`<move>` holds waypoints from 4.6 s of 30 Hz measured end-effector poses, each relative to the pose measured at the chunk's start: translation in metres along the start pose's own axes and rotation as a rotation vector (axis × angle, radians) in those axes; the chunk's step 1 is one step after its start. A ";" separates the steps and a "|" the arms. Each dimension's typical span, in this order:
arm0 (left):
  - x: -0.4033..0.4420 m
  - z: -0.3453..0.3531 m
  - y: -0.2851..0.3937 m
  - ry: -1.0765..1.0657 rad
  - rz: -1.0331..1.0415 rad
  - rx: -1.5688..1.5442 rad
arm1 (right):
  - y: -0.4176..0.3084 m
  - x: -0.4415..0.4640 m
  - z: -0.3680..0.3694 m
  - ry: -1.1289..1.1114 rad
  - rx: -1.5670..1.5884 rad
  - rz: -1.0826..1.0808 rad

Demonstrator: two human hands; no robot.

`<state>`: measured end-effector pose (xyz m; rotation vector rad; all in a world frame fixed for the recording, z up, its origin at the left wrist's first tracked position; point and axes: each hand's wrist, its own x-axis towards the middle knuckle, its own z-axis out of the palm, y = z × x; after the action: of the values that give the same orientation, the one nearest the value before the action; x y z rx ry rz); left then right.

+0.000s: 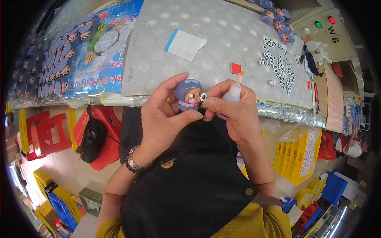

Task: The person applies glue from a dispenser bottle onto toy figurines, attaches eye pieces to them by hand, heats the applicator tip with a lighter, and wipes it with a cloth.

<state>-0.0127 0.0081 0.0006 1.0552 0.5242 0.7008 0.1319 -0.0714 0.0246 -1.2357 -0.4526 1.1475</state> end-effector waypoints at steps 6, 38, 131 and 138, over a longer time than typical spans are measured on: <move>-0.001 0.000 0.000 -0.009 0.036 0.112 | 0.005 0.002 -0.001 -0.036 0.059 0.076; -0.004 -0.003 -0.004 -0.102 0.113 0.199 | 0.015 -0.002 -0.006 -0.015 -0.752 -0.891; -0.002 -0.002 0.005 -0.093 -0.502 -0.612 | -0.006 0.006 -0.022 -0.184 -0.717 -0.679; 0.000 0.004 0.008 -0.064 -0.344 -0.332 | -0.004 -0.001 -0.016 -0.107 -0.049 -0.014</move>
<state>-0.0121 0.0083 0.0098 0.6532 0.4978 0.4287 0.1464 -0.0798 0.0232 -1.2150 -0.5718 1.2005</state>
